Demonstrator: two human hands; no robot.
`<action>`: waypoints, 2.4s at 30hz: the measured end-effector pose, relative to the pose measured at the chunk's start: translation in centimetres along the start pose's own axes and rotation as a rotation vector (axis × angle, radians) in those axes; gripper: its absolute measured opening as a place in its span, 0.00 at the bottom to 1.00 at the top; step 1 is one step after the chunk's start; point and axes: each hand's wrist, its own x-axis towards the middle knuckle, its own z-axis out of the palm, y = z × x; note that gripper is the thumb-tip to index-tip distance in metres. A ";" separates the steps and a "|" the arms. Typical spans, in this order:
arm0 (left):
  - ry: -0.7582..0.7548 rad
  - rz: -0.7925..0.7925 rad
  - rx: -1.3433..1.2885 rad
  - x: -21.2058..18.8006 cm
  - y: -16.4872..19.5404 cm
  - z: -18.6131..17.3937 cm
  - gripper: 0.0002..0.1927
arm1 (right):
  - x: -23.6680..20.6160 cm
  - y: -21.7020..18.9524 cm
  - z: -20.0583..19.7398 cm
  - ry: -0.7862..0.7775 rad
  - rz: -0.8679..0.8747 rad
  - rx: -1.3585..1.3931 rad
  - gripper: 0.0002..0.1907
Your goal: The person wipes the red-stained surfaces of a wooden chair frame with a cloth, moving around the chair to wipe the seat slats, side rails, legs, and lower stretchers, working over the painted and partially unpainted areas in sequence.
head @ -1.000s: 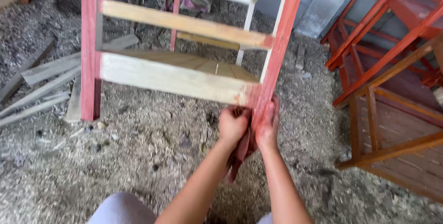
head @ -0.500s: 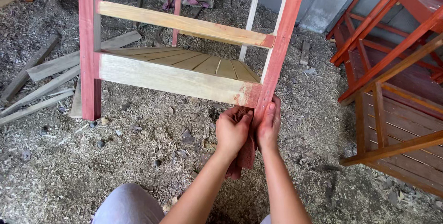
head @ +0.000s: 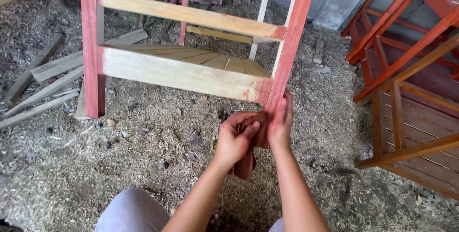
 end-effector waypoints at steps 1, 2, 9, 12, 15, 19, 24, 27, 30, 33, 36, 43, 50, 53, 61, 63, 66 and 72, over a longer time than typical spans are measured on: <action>0.052 -0.116 -0.089 0.2 -0.4 0.1 0.11 | 0.1 0.1 0.0 -0.008 -0.007 0.018 0.27; 0.105 -0.229 -0.180 0.4 -0.7 0.4 0.11 | 0.3 0.2 -0.1 -0.016 -0.018 0.035 0.27; 0.257 -0.099 0.068 2.0 -0.3 3.9 0.12 | 0.8 1.0 -0.9 -0.012 -0.023 0.092 0.26; 0.219 0.042 0.243 0.9 -0.5 3.1 0.11 | 0.8 1.3 -1.2 -0.016 0.006 0.097 0.26; 0.182 0.001 0.264 -1.6 -1.5 2.1 0.10 | 0.5 1.5 -1.6 -0.004 0.064 0.127 0.26; 0.220 -0.091 0.190 -4.3 -2.3 1.7 0.10 | 0.3 1.7 -1.9 0.000 -0.003 -0.003 0.27; 0.236 -0.082 0.103 -0.7 -1.0 2.9 0.10 | 0.3 1.9 -1.6 0.000 -0.029 0.042 0.27; 0.210 0.018 0.155 1.4 -0.6 3.2 0.09 | 0.3 1.9 -1.4 0.009 0.004 0.131 0.27; 0.178 0.081 0.193 -0.5 -1.1 2.1 0.10 | 0.2 1.5 -1.5 0.039 0.055 0.114 0.28; 0.157 0.010 0.193 -4.3 -2.1 1.0 0.10 | 0.0 1.2 -1.7 0.077 0.123 -0.015 0.30; 0.187 -0.104 0.107 -4.8 -2.4 1.2 0.10 | 0.0 1.1 -1.8 0.046 0.025 -0.084 0.30; 0.195 0.149 0.176 0.7 -1.5 2.6 0.10 | 0.1 1.4 -1.6 -0.008 -0.019 0.053 0.28; 0.198 -0.028 0.123 -5.2 -1.5 1.1 0.11 | -0.7 1.8 -2.1 0.041 0.029 -0.068 0.29; 0.204 0.009 0.114 -2.9 -1.8 1.8 0.10 | -1.3 2.2 -2.0 0.064 0.007 -0.043 0.28; 0.148 0.050 0.215 -3.1 -2.3 1.1 0.10 | -2.4 2.2 -1.7 0.089 0.052 0.038 0.28; 0.100 -0.040 0.273 -5.2 -2.1 -0.2 0.10 | -2.5 2.0 -1.5 0.083 0.048 0.009 0.28; 0.057 -0.134 0.343 -7.1 -1.1 -1.5 0.10 | -2.6 1.5 -1.2 0.036 0.001 -0.068 0.29; 0.133 0.160 0.351 -4.5 3.6 -0.4 0.10 | -2.2 0.9 -0.8 0.067 0.030 -0.050 0.29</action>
